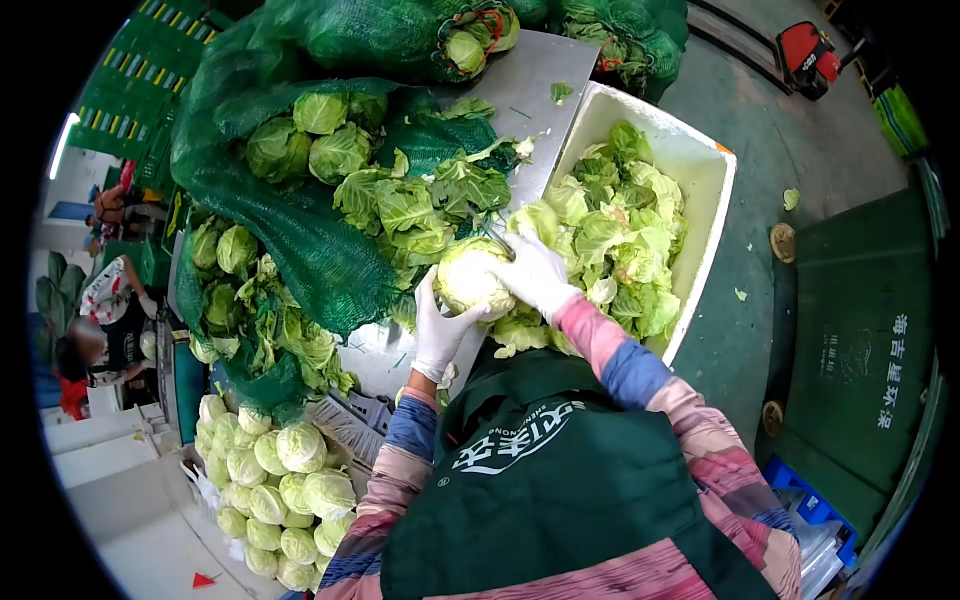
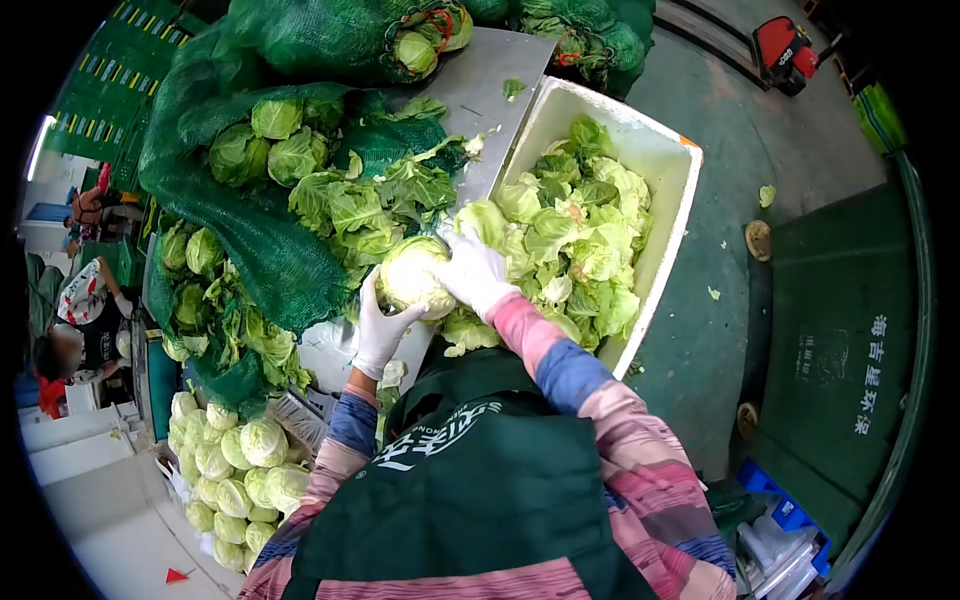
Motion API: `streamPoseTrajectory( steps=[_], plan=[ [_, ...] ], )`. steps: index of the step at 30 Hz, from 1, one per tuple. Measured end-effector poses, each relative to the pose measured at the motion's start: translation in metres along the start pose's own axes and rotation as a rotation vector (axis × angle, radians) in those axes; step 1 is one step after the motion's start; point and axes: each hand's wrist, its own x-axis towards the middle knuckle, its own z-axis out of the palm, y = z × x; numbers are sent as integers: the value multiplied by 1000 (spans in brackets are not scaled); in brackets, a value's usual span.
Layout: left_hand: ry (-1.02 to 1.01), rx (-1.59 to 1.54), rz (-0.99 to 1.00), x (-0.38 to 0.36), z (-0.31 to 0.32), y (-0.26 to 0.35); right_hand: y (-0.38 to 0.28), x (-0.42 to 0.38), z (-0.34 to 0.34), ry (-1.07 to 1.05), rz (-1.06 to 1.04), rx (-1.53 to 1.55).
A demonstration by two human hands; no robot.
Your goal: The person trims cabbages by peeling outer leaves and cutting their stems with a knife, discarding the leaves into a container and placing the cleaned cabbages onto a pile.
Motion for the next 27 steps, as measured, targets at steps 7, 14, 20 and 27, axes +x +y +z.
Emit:
streamPoseTrajectory(
  steps=[7, 14, 20, 27],
  plan=[
    [-78, -250, -89, -3, -9, -14, 69, 21, 32, -133, 298, -99],
    [-146, -363, -228, 9, -9, -29, 32, 6, 19, 7, 178, 310],
    [-111, -888, -614, 19, -1, 5, 12, -37, 5, -265, 344, 572],
    [168, 163, 48, 14, 29, 20, 13, -24, -15, -105, -4, 4]
  ],
)
